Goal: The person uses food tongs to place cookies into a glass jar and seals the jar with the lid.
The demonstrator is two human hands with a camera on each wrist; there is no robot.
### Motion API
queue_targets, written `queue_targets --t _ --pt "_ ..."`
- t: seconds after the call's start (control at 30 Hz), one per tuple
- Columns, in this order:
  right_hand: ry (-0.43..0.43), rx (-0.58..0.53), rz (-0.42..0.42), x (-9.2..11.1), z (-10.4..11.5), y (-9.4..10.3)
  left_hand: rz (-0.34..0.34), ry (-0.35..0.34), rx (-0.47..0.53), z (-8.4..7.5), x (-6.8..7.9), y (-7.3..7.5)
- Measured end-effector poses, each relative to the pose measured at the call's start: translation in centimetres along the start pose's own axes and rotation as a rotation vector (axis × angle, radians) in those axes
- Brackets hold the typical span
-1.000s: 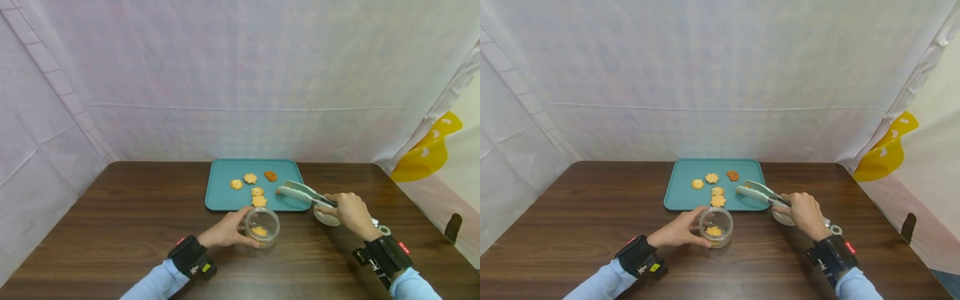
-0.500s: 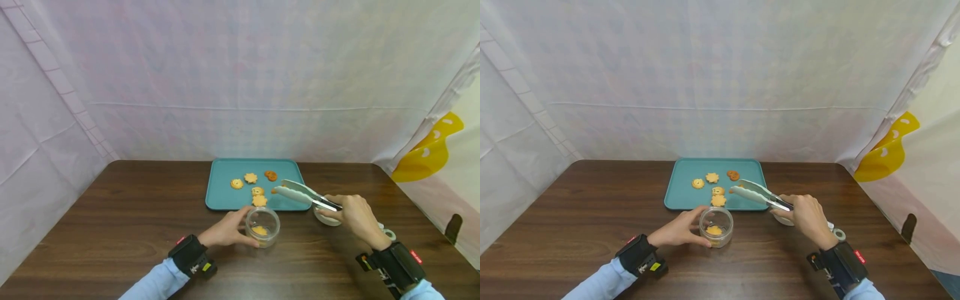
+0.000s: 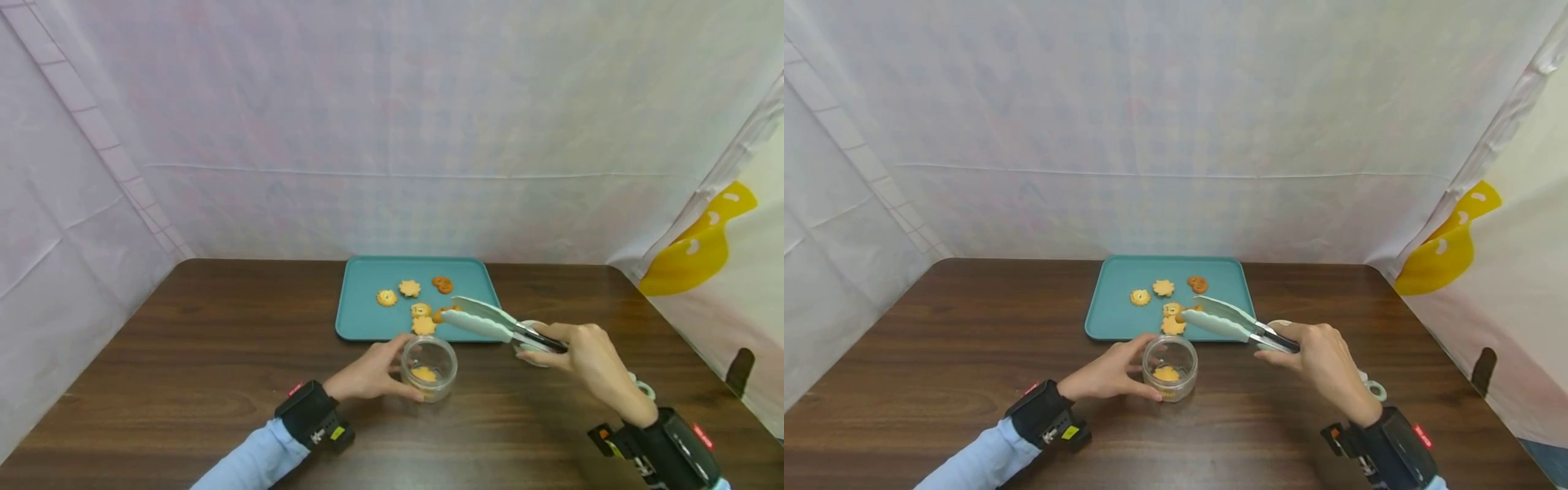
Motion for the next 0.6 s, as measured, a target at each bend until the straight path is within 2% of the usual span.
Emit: queue_targets --t 0.3,0.6 --pt "0.124 -0.078 -0.104 0.4 1.1 0.6 0.004 0.009 -0.021 0.2 -0.1 0.0" --pt "0.209 -0.181 -0.093 0.9 1.6 -0.1 -0.011 0.033 -0.015 0.1 0.0 0.0"
Point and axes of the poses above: each hand's wrist, its own x-axis away from the middle knuckle, its own y-axis out of the back of the hand, z = x × y, the point moved 7 cm from there along -x, towards the middle knuckle, and after that the axes turned 12 degrees about x, right-handed, at the moved point
